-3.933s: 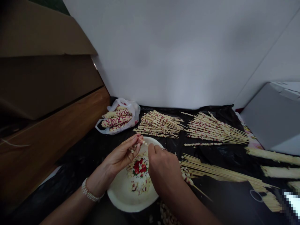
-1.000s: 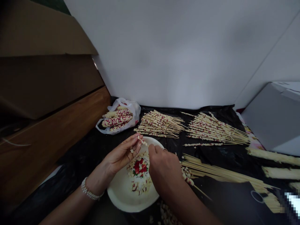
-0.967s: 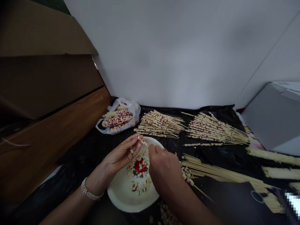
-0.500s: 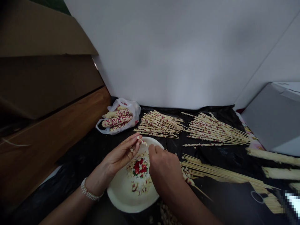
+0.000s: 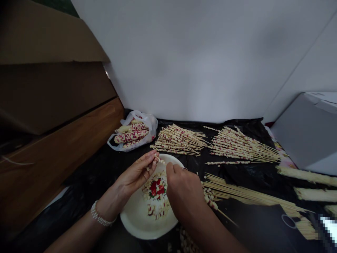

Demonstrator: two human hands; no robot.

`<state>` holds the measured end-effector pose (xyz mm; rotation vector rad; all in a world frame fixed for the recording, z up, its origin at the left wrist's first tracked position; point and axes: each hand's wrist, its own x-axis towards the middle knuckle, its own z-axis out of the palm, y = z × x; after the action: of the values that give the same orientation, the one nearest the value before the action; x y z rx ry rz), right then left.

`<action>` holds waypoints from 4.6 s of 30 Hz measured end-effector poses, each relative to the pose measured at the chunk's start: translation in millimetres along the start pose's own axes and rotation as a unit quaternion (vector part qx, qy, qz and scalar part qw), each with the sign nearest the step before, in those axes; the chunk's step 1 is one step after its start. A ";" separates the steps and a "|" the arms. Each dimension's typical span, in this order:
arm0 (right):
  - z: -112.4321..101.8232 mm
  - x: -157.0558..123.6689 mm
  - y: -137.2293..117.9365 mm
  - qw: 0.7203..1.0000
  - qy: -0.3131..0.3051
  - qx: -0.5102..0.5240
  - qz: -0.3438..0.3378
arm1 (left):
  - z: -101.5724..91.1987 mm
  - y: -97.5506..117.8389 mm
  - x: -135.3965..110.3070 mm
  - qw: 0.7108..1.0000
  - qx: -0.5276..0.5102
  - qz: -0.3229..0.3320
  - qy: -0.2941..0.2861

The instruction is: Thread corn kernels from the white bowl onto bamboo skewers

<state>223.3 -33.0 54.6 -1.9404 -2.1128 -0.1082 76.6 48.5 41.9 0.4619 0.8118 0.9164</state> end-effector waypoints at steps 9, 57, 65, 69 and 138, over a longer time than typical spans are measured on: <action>3.7 -1.7 -2.4 1.000 0.010 0.003 -0.007 | -0.6 -7.1 -0.2 0.999 0.037 0.022 -0.026; 7.8 -0.6 4.7 0.996 0.079 0.019 -0.029 | 7.1 2.8 -2.7 0.995 0.003 -0.093 -0.048; 3.9 0.0 2.5 0.999 0.035 0.017 -0.012 | -2.5 -0.2 1.9 0.999 -0.010 -0.042 -0.012; 3.0 -0.7 2.5 0.999 0.032 0.000 -0.007 | -5.7 -0.5 1.9 0.999 -0.007 -0.034 -0.023; 3.6 0.4 3.5 0.998 0.051 -0.017 -0.014 | 4.8 5.3 -8.5 0.992 0.029 -0.072 -0.096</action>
<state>226.2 -31.4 50.7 -1.8817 -2.0847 -0.2452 74.7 44.2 51.9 0.5274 0.6879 0.7034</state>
